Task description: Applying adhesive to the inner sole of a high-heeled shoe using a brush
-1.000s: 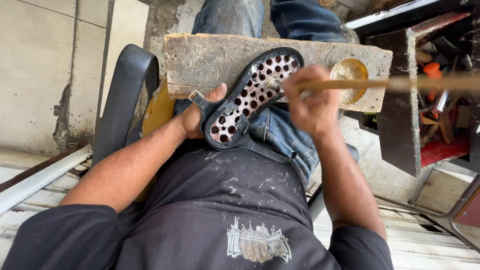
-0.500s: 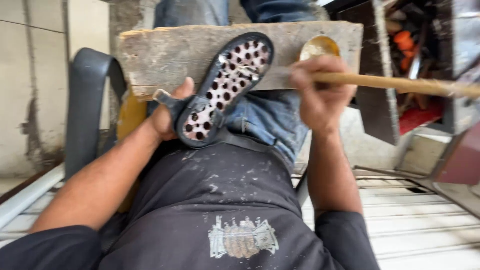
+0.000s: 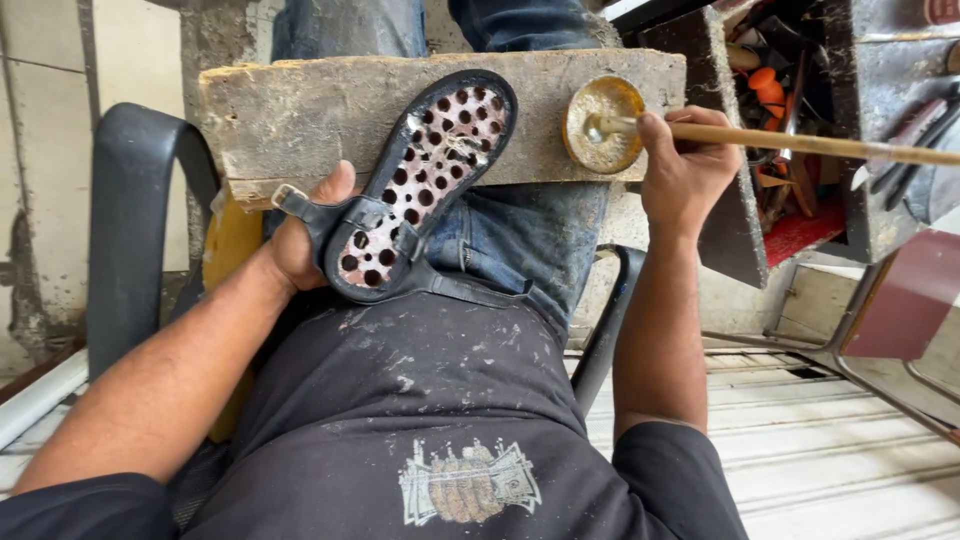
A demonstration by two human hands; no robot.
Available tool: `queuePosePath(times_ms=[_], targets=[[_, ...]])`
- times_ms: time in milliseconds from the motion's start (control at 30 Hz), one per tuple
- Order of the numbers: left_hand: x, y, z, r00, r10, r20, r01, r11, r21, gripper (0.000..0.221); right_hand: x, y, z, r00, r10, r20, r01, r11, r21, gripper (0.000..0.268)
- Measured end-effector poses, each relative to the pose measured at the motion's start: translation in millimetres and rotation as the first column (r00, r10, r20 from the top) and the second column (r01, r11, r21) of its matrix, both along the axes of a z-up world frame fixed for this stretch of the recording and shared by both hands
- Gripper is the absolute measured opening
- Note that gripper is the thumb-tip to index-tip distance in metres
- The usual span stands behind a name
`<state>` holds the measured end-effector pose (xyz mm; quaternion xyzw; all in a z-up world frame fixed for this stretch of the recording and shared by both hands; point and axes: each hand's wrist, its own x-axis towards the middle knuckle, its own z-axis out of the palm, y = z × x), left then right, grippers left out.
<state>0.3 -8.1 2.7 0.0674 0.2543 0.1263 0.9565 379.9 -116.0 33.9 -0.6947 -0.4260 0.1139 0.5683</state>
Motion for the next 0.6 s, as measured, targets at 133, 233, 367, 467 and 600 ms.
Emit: queuePosePath(times_ms=[133,233,367,467,600], targets=[[-3,3,-6,0.998,-0.030,-0.062,0.032,0.999,0.023,0.078,10,-15,-20,0.974,-0.172,0.146,0.176,0.984,-0.015,0.020],[-6,5,-5,0.996,-0.078,0.031,0.079,0.997,-0.009,0.076,-24,-13,18,0.975,0.054,-0.215,-0.011,0.981,0.196,0.017],[-9,14,16,0.976,-0.175,0.128,0.151,0.972,0.178,0.096,-90,-6,42,0.851,0.453,-0.265,-0.374,0.878,0.299,0.022],[-6,6,-3,0.979,-0.118,0.167,0.080,0.973,0.218,0.082,-145,9,50,0.660,0.681,-0.317,-0.608,0.732,0.307,0.015],[-4,-9,-35,0.995,0.096,-0.006,-0.092,0.932,-0.349,0.067,-179,20,37,0.642,0.669,-0.375,-0.622,0.740,0.256,0.023]])
